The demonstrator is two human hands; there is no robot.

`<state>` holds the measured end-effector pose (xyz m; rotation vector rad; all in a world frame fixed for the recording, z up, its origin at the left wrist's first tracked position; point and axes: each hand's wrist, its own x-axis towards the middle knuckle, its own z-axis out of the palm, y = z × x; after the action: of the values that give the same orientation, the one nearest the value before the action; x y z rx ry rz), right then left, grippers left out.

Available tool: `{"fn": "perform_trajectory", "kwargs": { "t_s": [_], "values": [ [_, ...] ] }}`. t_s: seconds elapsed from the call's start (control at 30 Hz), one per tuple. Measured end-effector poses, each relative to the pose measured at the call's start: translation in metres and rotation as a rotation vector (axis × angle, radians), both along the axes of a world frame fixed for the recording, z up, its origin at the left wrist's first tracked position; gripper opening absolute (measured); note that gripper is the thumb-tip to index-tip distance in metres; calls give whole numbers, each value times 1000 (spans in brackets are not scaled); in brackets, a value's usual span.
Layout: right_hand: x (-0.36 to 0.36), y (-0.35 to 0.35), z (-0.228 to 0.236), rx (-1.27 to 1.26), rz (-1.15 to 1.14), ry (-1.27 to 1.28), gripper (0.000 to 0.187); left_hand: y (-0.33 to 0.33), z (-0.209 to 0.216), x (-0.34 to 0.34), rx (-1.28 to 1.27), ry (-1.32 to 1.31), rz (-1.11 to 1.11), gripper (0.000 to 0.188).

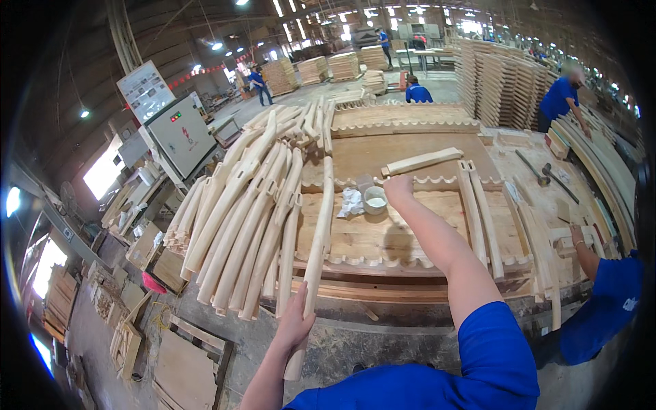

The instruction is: The person repeatedly picks up curved wooden chair legs, applies glue to the mortise holes using a small brush, and places them back on the workbench. The process is repeated for multiple pieces in a factory setting.

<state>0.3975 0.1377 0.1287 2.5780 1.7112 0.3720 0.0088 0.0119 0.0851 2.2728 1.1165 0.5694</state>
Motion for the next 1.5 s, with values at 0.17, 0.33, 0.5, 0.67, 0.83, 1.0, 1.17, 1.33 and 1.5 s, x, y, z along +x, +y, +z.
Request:
{"fn": "perform_trajectory", "kwargs": {
  "t_s": [0.17, 0.33, 0.5, 0.67, 0.83, 1.0, 1.17, 1.33, 1.5],
  "values": [
    [12, 15, -1, 79, -17, -97, 20, -1, 9, 1, -8, -38, -19, 72],
    [16, 11, 15, 55, 15, -99, 16, -8, 10, 31, 147, 543, 88, 72],
    [12, 12, 27, -28, 59, -103, 16, -16, -18, 42, 369, 726, 85, 70],
    [12, 20, 23, -116, 29, -134, 22, -14, -22, 42, 321, 720, 87, 69],
    [19, 18, 11, -36, -80, 87, 22, 11, -42, 7, 227, 185, 19, 69],
    [48, 4, -28, 54, -169, 365, 23, 11, -35, 6, -419, -563, 11, 83],
    [61, 3, -70, 231, -190, 706, 24, -11, -56, 18, -834, -876, 22, 97],
    [68, -6, -111, 398, -67, 992, 25, -12, -74, 10, -1261, -968, 36, 55],
    [45, -15, -122, 549, 7, 949, 21, -18, -96, 17, -1026, -755, 353, 28]
  ]
}}
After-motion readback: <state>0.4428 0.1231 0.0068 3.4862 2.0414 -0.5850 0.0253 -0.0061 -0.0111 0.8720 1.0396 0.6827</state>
